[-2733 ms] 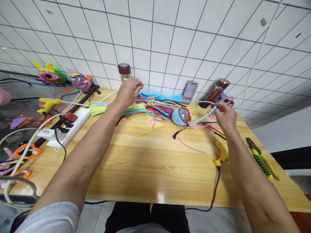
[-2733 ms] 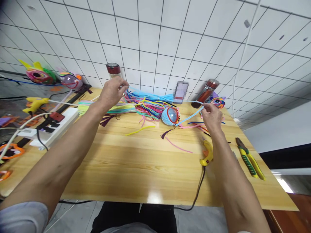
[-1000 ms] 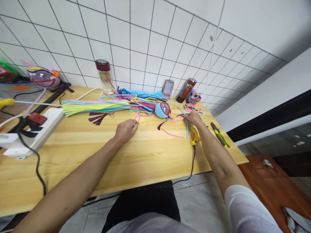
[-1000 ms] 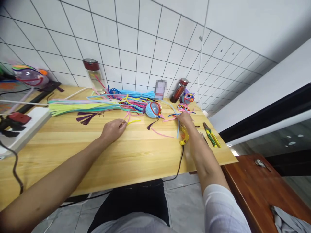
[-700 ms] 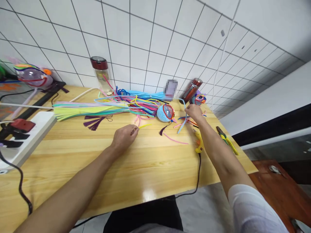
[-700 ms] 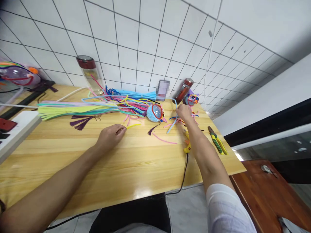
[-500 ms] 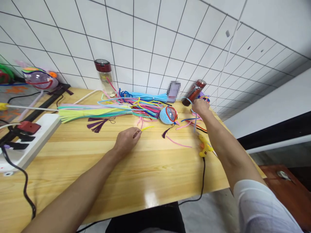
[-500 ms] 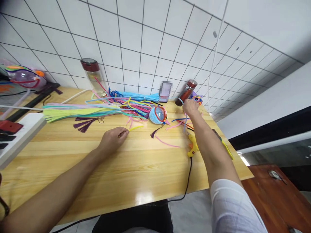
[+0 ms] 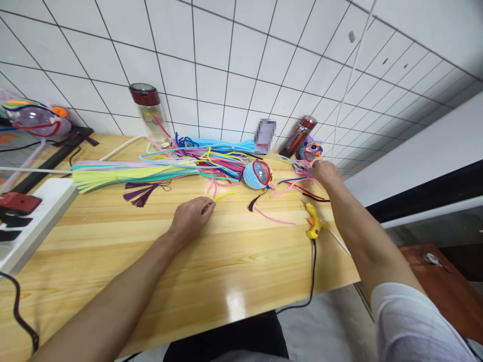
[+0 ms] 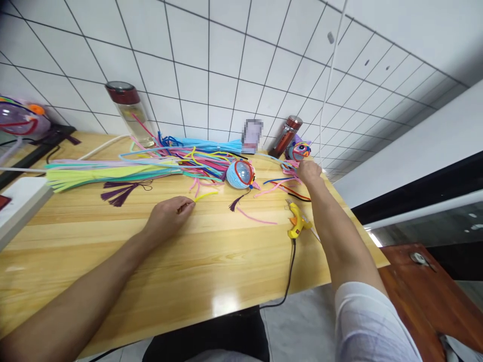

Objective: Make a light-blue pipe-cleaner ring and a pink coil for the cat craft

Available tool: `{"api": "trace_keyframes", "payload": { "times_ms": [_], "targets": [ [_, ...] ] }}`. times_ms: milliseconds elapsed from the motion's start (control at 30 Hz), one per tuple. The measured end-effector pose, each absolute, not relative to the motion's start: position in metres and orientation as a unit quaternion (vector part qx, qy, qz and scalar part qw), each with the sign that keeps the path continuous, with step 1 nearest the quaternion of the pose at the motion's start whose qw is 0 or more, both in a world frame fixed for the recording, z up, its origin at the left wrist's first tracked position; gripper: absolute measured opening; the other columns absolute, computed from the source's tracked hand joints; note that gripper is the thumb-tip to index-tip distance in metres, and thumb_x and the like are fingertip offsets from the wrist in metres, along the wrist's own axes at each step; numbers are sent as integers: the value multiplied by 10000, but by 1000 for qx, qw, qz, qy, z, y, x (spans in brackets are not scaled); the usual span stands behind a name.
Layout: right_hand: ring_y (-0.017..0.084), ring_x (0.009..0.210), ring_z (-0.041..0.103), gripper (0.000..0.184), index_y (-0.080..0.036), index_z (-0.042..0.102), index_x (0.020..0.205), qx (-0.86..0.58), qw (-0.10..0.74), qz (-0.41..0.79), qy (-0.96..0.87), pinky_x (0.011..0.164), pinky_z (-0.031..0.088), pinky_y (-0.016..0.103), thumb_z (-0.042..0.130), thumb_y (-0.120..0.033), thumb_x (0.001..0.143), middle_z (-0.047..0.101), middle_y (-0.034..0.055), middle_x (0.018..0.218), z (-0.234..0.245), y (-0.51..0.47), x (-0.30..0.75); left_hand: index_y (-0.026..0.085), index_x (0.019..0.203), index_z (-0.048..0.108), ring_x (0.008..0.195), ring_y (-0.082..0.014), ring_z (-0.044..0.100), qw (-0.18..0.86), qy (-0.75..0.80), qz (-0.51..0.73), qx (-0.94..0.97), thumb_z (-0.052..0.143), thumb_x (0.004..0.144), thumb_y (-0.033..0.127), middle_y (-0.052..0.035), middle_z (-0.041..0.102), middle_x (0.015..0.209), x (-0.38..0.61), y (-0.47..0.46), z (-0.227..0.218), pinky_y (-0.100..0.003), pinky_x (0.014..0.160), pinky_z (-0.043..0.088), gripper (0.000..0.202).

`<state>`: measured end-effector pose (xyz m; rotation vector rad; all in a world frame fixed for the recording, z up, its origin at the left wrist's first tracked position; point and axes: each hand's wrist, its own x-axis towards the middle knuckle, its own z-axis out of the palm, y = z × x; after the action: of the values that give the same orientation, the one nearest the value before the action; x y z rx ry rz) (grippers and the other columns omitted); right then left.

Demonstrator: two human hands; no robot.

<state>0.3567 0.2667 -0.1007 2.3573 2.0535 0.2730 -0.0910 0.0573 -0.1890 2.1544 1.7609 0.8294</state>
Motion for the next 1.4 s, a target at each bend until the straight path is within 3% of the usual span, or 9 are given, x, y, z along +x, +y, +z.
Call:
{"api": "trace_keyframes", "payload": {
  "times_ms": [133,200,400,533,700,833,1033,1167,1400],
  "targets": [
    [401,1125,703,408,-185,759,1225,783,-11,85,616,885,529,493,500,-354,958,755,225,1204,-92,233,357,224,911,713,856,-207,714,114,603,282,737,458,983,380,-53,785,934,-91,58,-190,-306,760,485,307],
    [365,1133,703,414,-244,758,1236,784,-44,84,614,888,528,449,500,-413,961,767,154,1231,-86,201,360,224,910,715,872,-208,719,111,606,286,734,464,978,378,-50,787,946,-91,57,-190,-304,768,485,302],
    [293,892,743,419,-262,786,994,790,-85,-3,607,760,518,378,499,-563,940,810,74,933,-99,65,362,224,894,719,859,-203,704,90,632,303,707,469,959,357,-42,782,919,-90,56,-186,-296,763,477,290],
    [318,885,748,527,-279,776,925,829,-39,-37,556,742,525,394,434,-680,949,803,103,891,-123,8,348,221,887,723,841,-207,688,95,637,307,701,480,946,350,-44,761,872,-90,56,-185,-292,741,459,281],
    [404,1132,716,756,-193,795,1005,853,52,-72,514,923,522,471,305,-767,964,778,233,1117,-133,7,322,225,912,735,844,-218,684,88,636,290,710,502,957,340,-47,757,878,-87,56,-186,-300,712,444,263],
    [436,1217,682,860,-103,782,1142,869,66,-65,486,996,509,507,277,-776,960,737,291,1222,-137,22,311,231,915,725,920,-233,693,89,642,283,707,521,979,326,-54,771,955,-84,55,-186,-313,717,444,234],
    [420,1222,687,685,-68,764,1199,875,70,-49,477,959,534,470,399,-603,975,729,293,1241,-141,32,306,205,969,732,1029,-273,670,68,642,306,700,519,992,266,-107,734,1029,-81,55,-188,-371,865,475,222],
    [408,1219,685,573,-84,757,1195,873,45,-38,485,962,520,467,418,-497,986,733,283,1231,-140,36,307,207,1049,740,1064,-287,652,79,658,298,687,514,994,245,-121,710,1079,-83,57,-188,-390,888,474,235],
    [428,1099,701,664,-83,736,1121,883,-65,-6,465,893,508,494,457,-661,948,749,293,1105,-151,22,306,209,994,748,1006,-289,657,92,673,283,678,489,993,243,-118,700,1022,-88,65,-190,-383,834,479,261]
  ]
}}
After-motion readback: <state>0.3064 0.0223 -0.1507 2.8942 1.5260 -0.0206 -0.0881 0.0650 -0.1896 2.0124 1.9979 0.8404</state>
